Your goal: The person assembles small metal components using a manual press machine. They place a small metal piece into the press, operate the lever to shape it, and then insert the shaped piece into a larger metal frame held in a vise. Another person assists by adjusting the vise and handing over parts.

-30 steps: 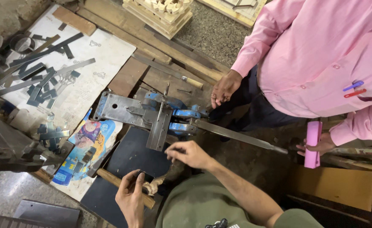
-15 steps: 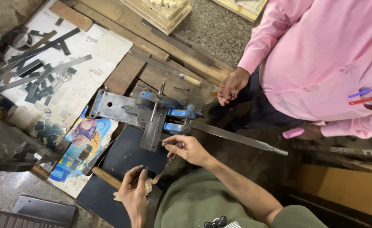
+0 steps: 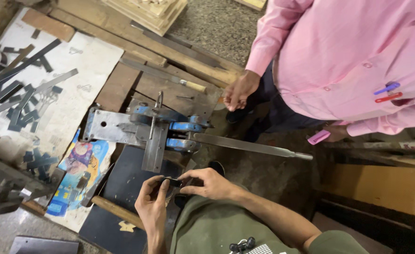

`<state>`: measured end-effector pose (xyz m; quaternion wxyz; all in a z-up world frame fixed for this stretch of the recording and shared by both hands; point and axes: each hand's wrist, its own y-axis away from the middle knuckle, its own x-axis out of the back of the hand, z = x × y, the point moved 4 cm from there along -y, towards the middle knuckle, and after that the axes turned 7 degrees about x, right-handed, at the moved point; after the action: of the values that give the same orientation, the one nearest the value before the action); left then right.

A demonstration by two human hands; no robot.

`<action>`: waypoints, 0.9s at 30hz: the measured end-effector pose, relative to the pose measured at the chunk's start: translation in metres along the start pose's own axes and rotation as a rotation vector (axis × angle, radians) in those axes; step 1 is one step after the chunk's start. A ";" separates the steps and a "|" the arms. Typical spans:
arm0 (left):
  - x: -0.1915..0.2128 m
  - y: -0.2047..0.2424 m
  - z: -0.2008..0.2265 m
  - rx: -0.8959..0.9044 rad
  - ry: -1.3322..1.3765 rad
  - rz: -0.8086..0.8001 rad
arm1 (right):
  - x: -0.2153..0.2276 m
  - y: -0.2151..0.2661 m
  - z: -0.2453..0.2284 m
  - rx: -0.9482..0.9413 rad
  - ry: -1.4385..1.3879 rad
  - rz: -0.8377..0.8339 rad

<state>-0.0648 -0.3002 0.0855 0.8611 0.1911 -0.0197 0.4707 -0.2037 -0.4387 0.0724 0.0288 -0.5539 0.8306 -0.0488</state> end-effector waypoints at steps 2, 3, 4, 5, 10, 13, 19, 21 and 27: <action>-0.006 0.002 0.000 0.021 0.015 -0.016 | 0.000 0.000 0.003 -0.058 -0.056 0.047; -0.008 0.004 0.001 0.023 0.013 -0.016 | 0.002 0.001 0.004 -0.074 -0.040 0.064; -0.010 0.006 0.001 0.025 0.010 -0.016 | 0.003 0.001 0.005 -0.090 -0.023 0.081; -0.010 0.011 0.001 0.030 0.015 -0.013 | 0.003 0.003 0.005 -0.109 -0.012 0.090; -0.017 0.018 0.002 0.024 -0.010 0.016 | 0.011 0.008 0.002 -0.106 -0.043 0.063; -0.018 0.025 -0.002 0.092 -0.010 0.034 | 0.017 0.008 -0.006 0.048 0.034 0.005; -0.020 0.032 -0.016 0.179 0.146 -0.008 | 0.021 0.005 -0.003 -0.018 -0.015 -0.145; -0.021 0.034 -0.020 0.186 0.162 0.000 | 0.021 0.006 0.000 -0.067 -0.028 -0.175; -0.029 0.037 -0.028 0.185 0.166 -0.001 | 0.024 0.013 0.005 -0.042 0.007 -0.188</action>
<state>-0.1157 -0.2959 0.0646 0.8387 0.2301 0.0954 0.4843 -0.2243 -0.4565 0.0665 0.0094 -0.6296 0.7761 -0.0357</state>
